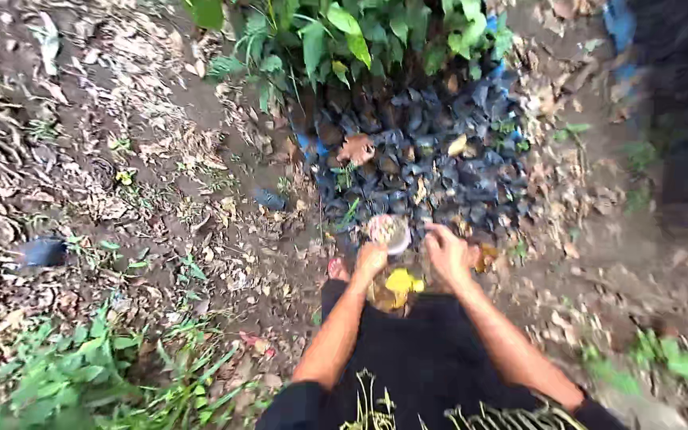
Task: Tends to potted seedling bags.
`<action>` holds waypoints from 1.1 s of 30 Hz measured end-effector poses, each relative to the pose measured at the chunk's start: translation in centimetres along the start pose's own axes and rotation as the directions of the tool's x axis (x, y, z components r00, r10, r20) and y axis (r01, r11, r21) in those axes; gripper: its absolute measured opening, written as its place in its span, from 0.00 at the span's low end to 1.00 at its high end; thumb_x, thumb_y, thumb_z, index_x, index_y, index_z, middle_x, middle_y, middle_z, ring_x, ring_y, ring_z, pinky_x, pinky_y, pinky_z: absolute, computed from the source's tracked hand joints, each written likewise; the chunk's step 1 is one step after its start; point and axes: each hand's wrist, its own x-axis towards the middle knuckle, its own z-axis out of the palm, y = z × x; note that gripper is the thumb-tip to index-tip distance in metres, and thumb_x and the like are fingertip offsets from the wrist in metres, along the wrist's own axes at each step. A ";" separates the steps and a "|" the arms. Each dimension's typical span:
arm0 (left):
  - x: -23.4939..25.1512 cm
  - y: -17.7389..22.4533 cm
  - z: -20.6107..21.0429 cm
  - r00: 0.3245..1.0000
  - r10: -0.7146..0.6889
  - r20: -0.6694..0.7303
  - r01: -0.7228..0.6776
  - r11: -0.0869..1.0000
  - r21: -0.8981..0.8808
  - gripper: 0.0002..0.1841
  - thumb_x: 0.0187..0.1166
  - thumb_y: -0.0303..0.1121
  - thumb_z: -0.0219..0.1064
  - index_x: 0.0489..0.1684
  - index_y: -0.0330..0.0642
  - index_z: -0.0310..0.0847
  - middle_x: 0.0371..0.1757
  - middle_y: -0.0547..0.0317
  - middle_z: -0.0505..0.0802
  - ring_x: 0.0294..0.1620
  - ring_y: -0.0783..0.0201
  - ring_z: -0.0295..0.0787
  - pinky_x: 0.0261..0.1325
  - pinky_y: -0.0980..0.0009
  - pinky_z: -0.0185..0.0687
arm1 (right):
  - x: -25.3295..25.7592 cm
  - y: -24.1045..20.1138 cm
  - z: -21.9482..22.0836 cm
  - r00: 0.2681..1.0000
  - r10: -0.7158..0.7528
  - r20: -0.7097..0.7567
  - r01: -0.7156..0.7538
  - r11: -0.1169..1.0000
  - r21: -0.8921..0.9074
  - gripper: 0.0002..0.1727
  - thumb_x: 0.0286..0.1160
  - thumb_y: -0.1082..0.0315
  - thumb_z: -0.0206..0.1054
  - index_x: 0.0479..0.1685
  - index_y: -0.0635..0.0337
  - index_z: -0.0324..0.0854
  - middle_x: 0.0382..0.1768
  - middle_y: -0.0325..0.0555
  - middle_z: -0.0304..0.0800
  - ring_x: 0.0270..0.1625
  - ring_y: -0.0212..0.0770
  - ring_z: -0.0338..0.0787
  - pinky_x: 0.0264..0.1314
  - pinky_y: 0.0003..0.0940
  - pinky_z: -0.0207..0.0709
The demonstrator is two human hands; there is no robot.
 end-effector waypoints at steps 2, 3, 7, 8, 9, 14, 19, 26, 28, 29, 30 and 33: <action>-1.6 0.7 -3.1 0.998 0.056 -0.019 -0.054 0.995 0.081 0.30 0.91 0.52 0.47 0.53 0.30 0.86 0.53 0.36 0.92 0.57 0.43 0.91 0.64 0.40 0.81 | -1.9 -4.5 -0.4 0.998 -0.056 -0.031 0.061 0.983 0.173 0.18 0.89 0.70 0.52 0.61 0.63 0.87 0.46 0.49 0.97 0.45 0.41 0.97 0.56 0.44 0.90; -2.8 1.2 -4.2 0.996 0.093 -0.020 -0.089 0.987 0.132 0.30 0.91 0.52 0.46 0.51 0.31 0.86 0.52 0.36 0.92 0.56 0.43 0.91 0.62 0.40 0.82 | -2.6 -6.3 -0.3 0.997 -0.077 -0.003 0.075 0.975 0.210 0.17 0.89 0.72 0.51 0.60 0.64 0.87 0.50 0.50 0.96 0.49 0.42 0.97 0.61 0.44 0.91; -8.7 4.4 -6.1 0.982 0.185 0.040 -0.185 0.894 0.408 0.28 0.91 0.50 0.47 0.56 0.31 0.85 0.58 0.36 0.90 0.62 0.42 0.89 0.64 0.39 0.81 | -1.0 -10.1 1.6 0.991 0.018 0.131 -0.014 0.999 -0.033 0.18 0.85 0.70 0.57 0.64 0.69 0.85 0.65 0.67 0.87 0.73 0.62 0.84 0.80 0.62 0.71; -9.8 5.0 -5.9 0.979 0.198 0.040 -0.193 0.858 0.476 0.28 0.91 0.50 0.47 0.57 0.32 0.85 0.60 0.36 0.90 0.65 0.42 0.88 0.65 0.38 0.80 | 0.0 -9.9 2.4 0.984 0.055 0.168 -0.044 0.997 -0.070 0.21 0.85 0.65 0.59 0.68 0.69 0.82 0.70 0.68 0.84 0.78 0.63 0.80 0.83 0.62 0.67; -10.6 5.4 -5.7 0.977 0.211 0.043 -0.202 0.830 0.520 0.28 0.91 0.49 0.47 0.57 0.33 0.85 0.61 0.36 0.90 0.66 0.41 0.87 0.65 0.37 0.80 | 0.7 -9.2 3.2 0.980 0.056 0.191 -0.047 0.998 -0.052 0.24 0.85 0.63 0.61 0.72 0.71 0.80 0.74 0.68 0.81 0.82 0.61 0.76 0.87 0.59 0.63; -13.3 6.2 -3.3 0.969 0.239 0.057 -0.223 0.758 0.613 0.25 0.87 0.45 0.50 0.60 0.33 0.84 0.65 0.36 0.89 0.69 0.39 0.86 0.66 0.34 0.79 | -0.5 -6.5 4.8 0.989 0.056 0.135 -0.077 0.985 0.156 0.23 0.86 0.67 0.62 0.72 0.74 0.78 0.74 0.66 0.81 0.80 0.55 0.77 0.87 0.49 0.64; -14.9 6.6 -0.9 0.980 0.196 0.034 -0.164 0.702 0.693 0.26 0.86 0.48 0.52 0.61 0.34 0.85 0.67 0.37 0.88 0.71 0.39 0.84 0.67 0.32 0.78 | -3.2 -5.4 4.0 0.966 0.124 0.229 -0.156 0.980 0.127 0.25 0.90 0.63 0.57 0.78 0.72 0.73 0.78 0.66 0.77 0.84 0.55 0.74 0.88 0.50 0.62; -14.2 7.6 2.1 0.995 0.096 -0.008 -0.047 0.550 0.834 0.27 0.82 0.53 0.57 0.57 0.36 0.87 0.65 0.38 0.89 0.68 0.37 0.86 0.60 0.30 0.79 | -3.6 -3.0 2.9 0.931 0.134 0.340 -0.175 0.980 0.093 0.24 0.88 0.61 0.59 0.73 0.70 0.78 0.73 0.64 0.82 0.78 0.56 0.79 0.83 0.54 0.68; -13.6 7.6 2.7 0.996 0.085 -0.015 -0.034 0.546 0.837 0.28 0.84 0.55 0.55 0.58 0.38 0.86 0.65 0.39 0.90 0.68 0.38 0.86 0.59 0.31 0.79 | -3.4 -2.8 2.0 0.886 0.172 0.431 -0.189 0.982 -0.003 0.25 0.88 0.58 0.60 0.73 0.67 0.79 0.74 0.62 0.82 0.79 0.55 0.79 0.83 0.55 0.68; -13.4 7.7 3.0 0.997 0.074 -0.013 -0.030 0.550 0.834 0.29 0.84 0.56 0.54 0.58 0.38 0.87 0.65 0.39 0.90 0.68 0.38 0.86 0.59 0.31 0.79 | -3.3 -2.5 1.6 0.857 0.206 0.473 -0.200 0.978 -0.063 0.25 0.85 0.57 0.63 0.72 0.66 0.80 0.73 0.61 0.83 0.78 0.55 0.80 0.81 0.56 0.70; -13.2 7.6 3.3 0.998 0.062 -0.009 -0.027 0.552 0.833 0.30 0.84 0.58 0.53 0.58 0.39 0.87 0.65 0.39 0.90 0.68 0.38 0.86 0.59 0.30 0.79 | -3.3 -2.2 1.3 0.832 0.243 0.498 -0.223 0.970 -0.100 0.25 0.82 0.56 0.66 0.70 0.65 0.81 0.71 0.61 0.84 0.75 0.55 0.82 0.79 0.57 0.72; -12.7 7.6 3.9 0.999 0.031 0.021 -0.034 0.539 0.842 0.32 0.84 0.60 0.50 0.58 0.39 0.86 0.66 0.39 0.89 0.69 0.38 0.85 0.60 0.30 0.79 | -3.8 -1.6 0.8 0.789 0.319 0.525 -0.339 0.939 -0.060 0.23 0.82 0.56 0.66 0.66 0.63 0.83 0.64 0.58 0.87 0.66 0.52 0.87 0.70 0.55 0.78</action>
